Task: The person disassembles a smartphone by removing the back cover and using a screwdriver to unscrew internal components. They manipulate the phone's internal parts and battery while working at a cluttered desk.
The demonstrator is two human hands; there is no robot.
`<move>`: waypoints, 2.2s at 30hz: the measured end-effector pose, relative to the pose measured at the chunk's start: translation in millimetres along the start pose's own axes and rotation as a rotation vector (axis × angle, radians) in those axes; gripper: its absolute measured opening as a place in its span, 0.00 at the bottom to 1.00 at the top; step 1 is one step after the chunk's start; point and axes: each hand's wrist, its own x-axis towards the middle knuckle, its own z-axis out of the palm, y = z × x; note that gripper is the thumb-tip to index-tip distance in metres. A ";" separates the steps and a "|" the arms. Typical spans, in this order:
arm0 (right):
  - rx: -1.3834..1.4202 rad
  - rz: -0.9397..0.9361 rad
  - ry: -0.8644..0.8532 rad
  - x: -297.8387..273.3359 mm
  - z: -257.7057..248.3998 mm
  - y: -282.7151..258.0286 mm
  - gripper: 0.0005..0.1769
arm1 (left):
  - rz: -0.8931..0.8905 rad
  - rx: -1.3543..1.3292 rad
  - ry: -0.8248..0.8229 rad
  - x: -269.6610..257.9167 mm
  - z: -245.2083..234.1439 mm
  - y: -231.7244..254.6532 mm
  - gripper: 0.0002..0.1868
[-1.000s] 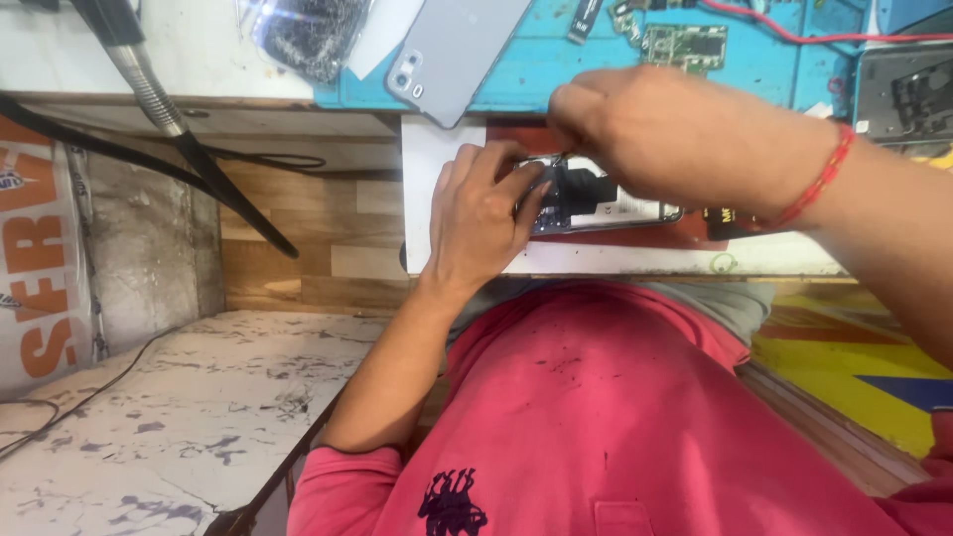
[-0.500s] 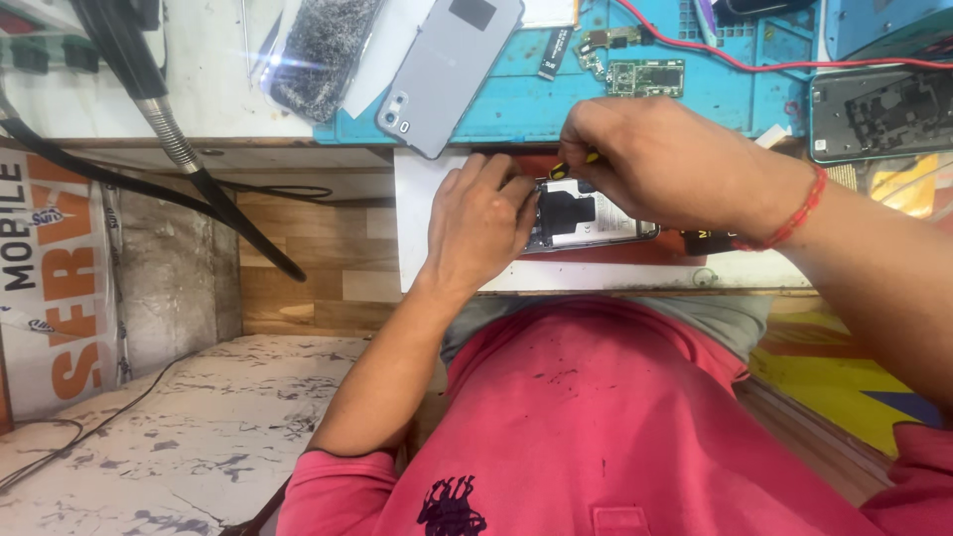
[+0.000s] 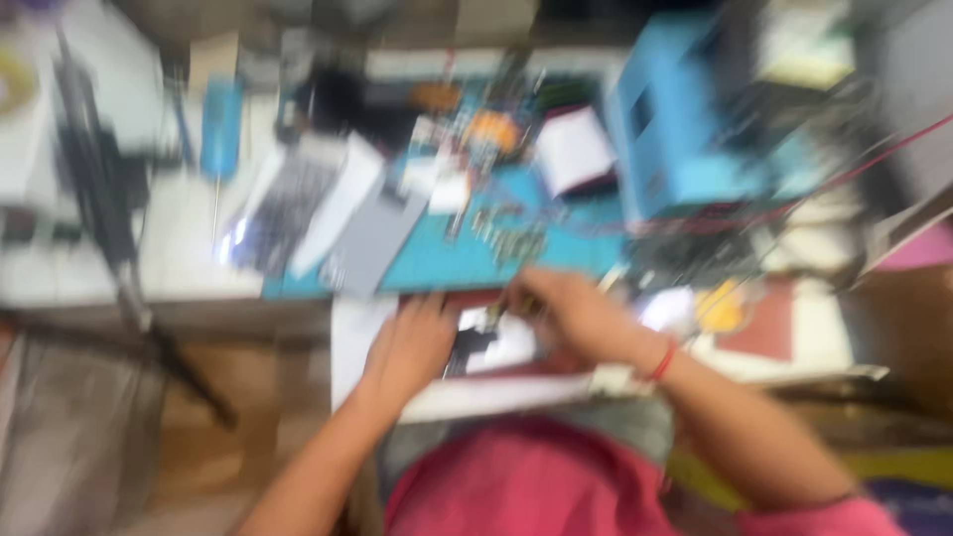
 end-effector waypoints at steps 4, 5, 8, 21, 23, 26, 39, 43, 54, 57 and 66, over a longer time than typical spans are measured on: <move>0.141 0.052 0.070 -13.0 -11.9 -19.7 0.10 | 0.004 0.063 -0.110 5.5 21.5 -0.4 0.11; 0.201 0.012 0.090 -17.6 -12.3 -25.7 0.13 | 0.015 0.064 -0.140 4.6 26.7 -3.4 0.11; 0.148 0.006 0.172 -24.9 -20.4 -29.4 0.10 | 0.026 0.117 -0.151 12.3 33.3 -11.6 0.10; -0.046 -0.092 1.170 -94.2 -74.9 -76.4 0.22 | -0.046 0.159 -0.199 8.0 2.0 2.1 0.05; 0.136 -0.039 1.062 -96.4 -72.8 -75.9 0.21 | -0.041 0.136 -0.185 10.4 -5.0 5.3 0.04; 0.309 0.066 0.884 -92.8 -52.8 -56.2 0.21 | -0.015 0.107 -0.118 14.2 -10.3 8.3 0.05; -0.416 -0.065 1.376 -153.5 8.4 57.9 0.24 | -0.006 0.084 -0.077 7.2 1.0 5.8 0.05; -0.230 -0.139 1.198 -121.1 23.2 28.3 0.17 | -0.003 0.134 -0.033 10.0 -4.5 6.3 0.04; 0.023 -0.004 0.850 -124.0 94.1 47.5 0.21 | -0.083 -0.111 0.053 2.6 -4.9 3.2 0.13; 0.054 0.054 0.841 -128.6 104.3 54.6 0.22 | -0.101 -0.201 0.139 -2.0 -12.6 -3.4 0.10; 0.256 0.052 0.725 -115.7 103.9 38.0 0.21 | -0.122 -0.046 0.426 11.6 -59.9 -76.1 0.07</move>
